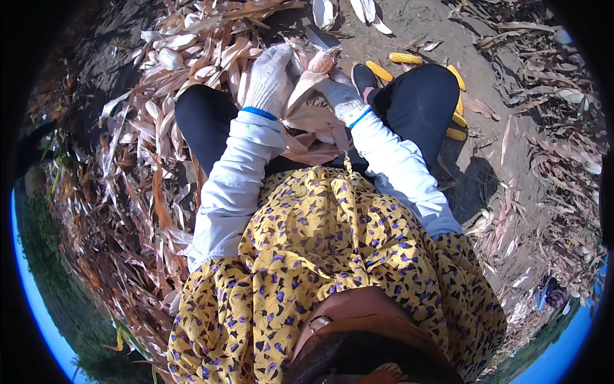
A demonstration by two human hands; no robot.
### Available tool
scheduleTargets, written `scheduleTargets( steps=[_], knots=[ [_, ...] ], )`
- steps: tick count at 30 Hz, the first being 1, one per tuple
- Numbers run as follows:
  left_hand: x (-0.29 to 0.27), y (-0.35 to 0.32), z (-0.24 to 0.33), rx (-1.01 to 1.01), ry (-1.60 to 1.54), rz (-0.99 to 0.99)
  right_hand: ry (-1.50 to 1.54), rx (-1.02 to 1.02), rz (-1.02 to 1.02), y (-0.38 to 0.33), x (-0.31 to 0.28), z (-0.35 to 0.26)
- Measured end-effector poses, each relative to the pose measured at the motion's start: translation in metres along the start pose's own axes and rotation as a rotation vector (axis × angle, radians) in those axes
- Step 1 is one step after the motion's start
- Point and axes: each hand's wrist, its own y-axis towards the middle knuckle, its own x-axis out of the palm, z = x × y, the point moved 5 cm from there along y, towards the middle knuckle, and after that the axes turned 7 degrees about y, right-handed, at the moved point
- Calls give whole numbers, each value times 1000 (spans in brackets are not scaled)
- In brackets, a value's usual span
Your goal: The person sits on the ground and shucks corn cobs by hand, removing dried husks and placing the cleaned cobs to the side. The person handles each cob individually, peeling back the husks and discarding them onto a growing pile.
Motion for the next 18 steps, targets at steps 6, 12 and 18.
scheduleTargets(
  steps=[6, 12, 18],
  knots=[
    [65, -20, -23, -945, -1951, 63, 504, 116, 319, 22, -18, 22],
    [56, -25, -19, -953, -2085, -10, 515, 72, 332, 29, -31, 17],
    [36, -37, -75, -927, -2054, 304, 479, -36, 348, 38, -59, 3]
  ],
)
